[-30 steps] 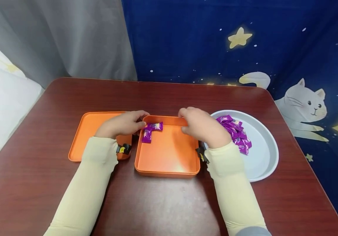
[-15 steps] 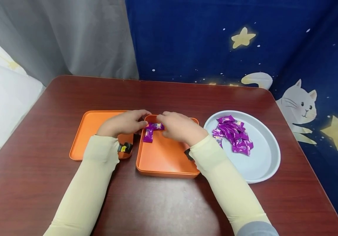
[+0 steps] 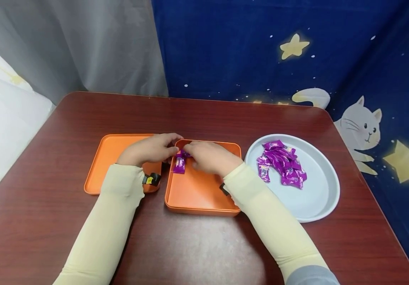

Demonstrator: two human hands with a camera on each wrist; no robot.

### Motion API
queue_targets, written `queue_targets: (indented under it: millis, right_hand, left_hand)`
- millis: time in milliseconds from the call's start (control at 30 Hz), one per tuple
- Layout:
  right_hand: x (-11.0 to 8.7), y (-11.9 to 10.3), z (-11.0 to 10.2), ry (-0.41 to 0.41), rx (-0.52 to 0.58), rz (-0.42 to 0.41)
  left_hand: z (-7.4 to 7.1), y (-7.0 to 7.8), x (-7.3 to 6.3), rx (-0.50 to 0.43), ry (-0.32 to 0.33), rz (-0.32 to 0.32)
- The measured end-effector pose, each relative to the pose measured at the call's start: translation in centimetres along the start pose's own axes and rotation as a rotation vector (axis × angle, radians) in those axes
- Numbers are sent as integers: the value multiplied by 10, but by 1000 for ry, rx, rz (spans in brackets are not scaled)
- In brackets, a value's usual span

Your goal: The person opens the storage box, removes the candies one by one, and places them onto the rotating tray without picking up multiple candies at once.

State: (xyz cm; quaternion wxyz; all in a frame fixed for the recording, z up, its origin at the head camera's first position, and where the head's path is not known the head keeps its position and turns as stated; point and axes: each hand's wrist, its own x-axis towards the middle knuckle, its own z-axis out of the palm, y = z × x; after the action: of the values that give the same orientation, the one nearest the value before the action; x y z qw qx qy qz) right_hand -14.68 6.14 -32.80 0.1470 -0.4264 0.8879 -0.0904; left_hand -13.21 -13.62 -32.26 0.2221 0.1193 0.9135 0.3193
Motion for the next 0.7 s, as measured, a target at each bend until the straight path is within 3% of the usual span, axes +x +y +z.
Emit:
queue_targets:
  millis: [233,433,700]
  right_hand:
    - [0,1,-1,-20,-32,9]
    - [-2,-3,0,-74,-66,67]
    - [-5,1,5,-66,-119,90]
  left_hand:
    - [-1,1,0,-23,-12,-20]
    - [-1,1,-2,-4,-12,-24]
    - [2,1,0,-14,-12,-32]
